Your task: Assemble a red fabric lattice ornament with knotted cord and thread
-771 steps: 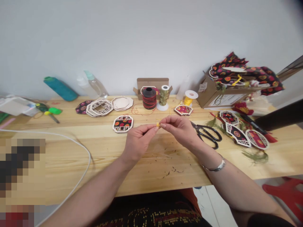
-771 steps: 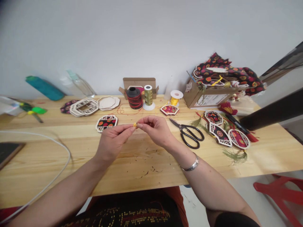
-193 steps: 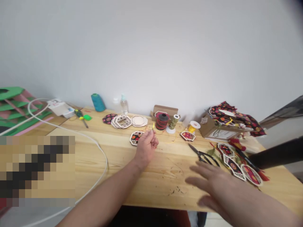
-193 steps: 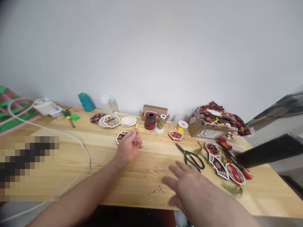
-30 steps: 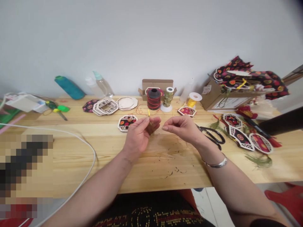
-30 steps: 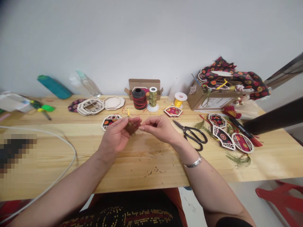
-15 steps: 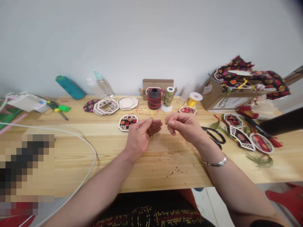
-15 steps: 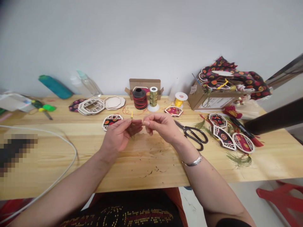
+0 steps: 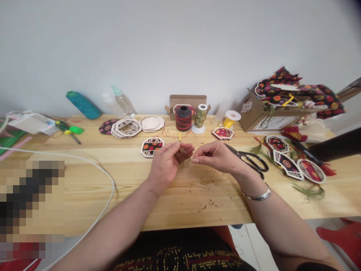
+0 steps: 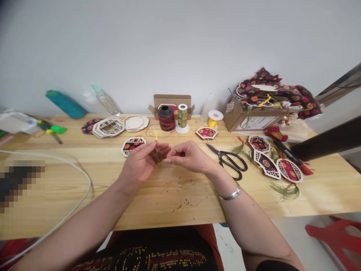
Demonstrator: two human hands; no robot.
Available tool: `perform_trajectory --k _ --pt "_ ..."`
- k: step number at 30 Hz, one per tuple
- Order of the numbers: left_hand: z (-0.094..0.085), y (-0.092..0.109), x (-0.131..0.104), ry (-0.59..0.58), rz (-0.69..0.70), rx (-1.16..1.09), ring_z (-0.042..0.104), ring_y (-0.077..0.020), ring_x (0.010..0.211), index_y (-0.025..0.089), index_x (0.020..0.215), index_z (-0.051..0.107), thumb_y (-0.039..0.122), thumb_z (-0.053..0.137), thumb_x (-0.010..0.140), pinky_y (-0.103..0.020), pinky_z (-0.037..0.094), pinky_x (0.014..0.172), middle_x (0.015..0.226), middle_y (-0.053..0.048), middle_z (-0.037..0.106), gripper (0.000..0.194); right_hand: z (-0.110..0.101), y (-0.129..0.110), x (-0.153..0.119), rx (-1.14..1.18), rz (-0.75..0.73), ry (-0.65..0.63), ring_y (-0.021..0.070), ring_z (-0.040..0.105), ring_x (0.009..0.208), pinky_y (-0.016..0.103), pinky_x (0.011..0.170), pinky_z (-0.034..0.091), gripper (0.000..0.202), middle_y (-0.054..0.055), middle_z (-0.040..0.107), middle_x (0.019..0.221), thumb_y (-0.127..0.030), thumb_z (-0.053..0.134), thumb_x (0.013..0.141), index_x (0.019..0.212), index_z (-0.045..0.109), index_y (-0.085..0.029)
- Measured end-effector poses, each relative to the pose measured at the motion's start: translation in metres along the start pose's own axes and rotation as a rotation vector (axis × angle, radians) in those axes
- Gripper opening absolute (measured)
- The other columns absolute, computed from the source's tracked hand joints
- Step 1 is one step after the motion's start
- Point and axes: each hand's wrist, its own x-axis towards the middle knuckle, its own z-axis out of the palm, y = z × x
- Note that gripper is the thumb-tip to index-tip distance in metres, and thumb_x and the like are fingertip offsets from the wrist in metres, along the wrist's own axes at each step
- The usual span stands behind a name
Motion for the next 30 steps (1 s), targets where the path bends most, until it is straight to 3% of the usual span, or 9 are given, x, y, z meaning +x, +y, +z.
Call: perform_trajectory --k 7,16,18,21,24,27,30 --pt "0.003 0.003 0.003 0.067 -0.056 -0.159 0.073 -0.0174 0.08 0.012 0.073 0.068 0.014 0.052 0.087 -0.035 0.055 0.087 0.079 -0.009 0.076 0.022 -0.003 0.008 0.004 -0.183 0.085 -0.094 0.0065 0.035 0.054 0.023 0.05 0.028 0.027 -0.004 0.051 0.056 -0.037 0.067 0.078 0.07 0.071 -0.012" --pt "0.0 0.004 0.003 0.033 -0.031 -0.18 0.072 -0.0185 0.086 0.013 0.072 0.066 0.014 0.052 0.089 -0.04 0.051 0.096 0.083 -0.008 0.076 0.021 -0.004 0.003 0.003 -0.122 0.132 -0.097 0.0072 0.038 0.056 0.023 0.052 0.03 0.023 -0.003 0.054 0.059 -0.036 0.068 0.076 0.073 0.071 -0.013" --pt "-0.002 0.005 0.001 -0.077 0.005 -0.187 0.071 -0.0208 0.096 0.015 0.07 0.065 0.017 0.057 0.087 -0.041 0.049 0.099 0.084 -0.006 0.077 0.019 -0.004 0.003 0.004 -0.153 0.187 -0.053 0.0068 0.036 0.054 0.024 0.051 0.027 0.023 -0.004 0.051 0.057 -0.035 0.067 0.076 0.071 0.07 -0.013" --pt "-0.006 0.009 -0.005 -0.341 0.067 -0.154 0.062 -0.0259 0.117 0.018 0.068 0.066 0.023 0.068 0.082 -0.042 0.044 0.105 0.087 -0.005 0.077 0.015 -0.003 0.004 0.004 -0.171 0.249 0.028 0.006 0.03 0.05 0.024 0.048 0.022 0.025 -0.006 0.043 0.052 -0.035 0.066 0.078 0.065 0.067 -0.014" --pt "-0.007 0.012 -0.01 -0.516 0.092 -0.082 0.046 -0.0274 0.135 0.019 0.064 0.068 0.028 0.071 0.08 -0.04 0.041 0.108 0.103 -0.008 0.076 0.018 -0.004 0.006 0.006 -0.108 0.151 0.227 0.0061 0.029 0.051 0.025 0.049 0.021 0.027 -0.006 0.041 0.052 -0.037 0.065 0.078 0.063 0.066 -0.015" --pt "-0.006 0.013 -0.008 -0.443 0.104 -0.052 0.041 -0.0264 0.138 0.018 0.064 0.07 0.024 0.069 0.08 -0.033 0.045 0.104 0.127 -0.007 0.066 0.017 -0.004 0.008 0.008 0.036 -0.01 0.487 0.0063 0.03 0.051 0.025 0.049 0.022 0.025 -0.006 0.043 0.052 -0.039 0.069 0.075 0.066 0.068 -0.016" --pt "-0.004 0.011 -0.001 -0.273 0.052 -0.087 0.047 -0.0231 0.134 0.016 0.066 0.07 0.016 0.063 0.082 -0.029 0.048 0.099 0.131 -0.007 0.064 0.018 -0.004 0.007 0.01 0.177 -0.067 0.565 0.0061 0.03 0.049 0.025 0.048 0.022 0.023 -0.006 0.045 0.051 -0.04 0.074 0.071 0.066 0.069 -0.017"
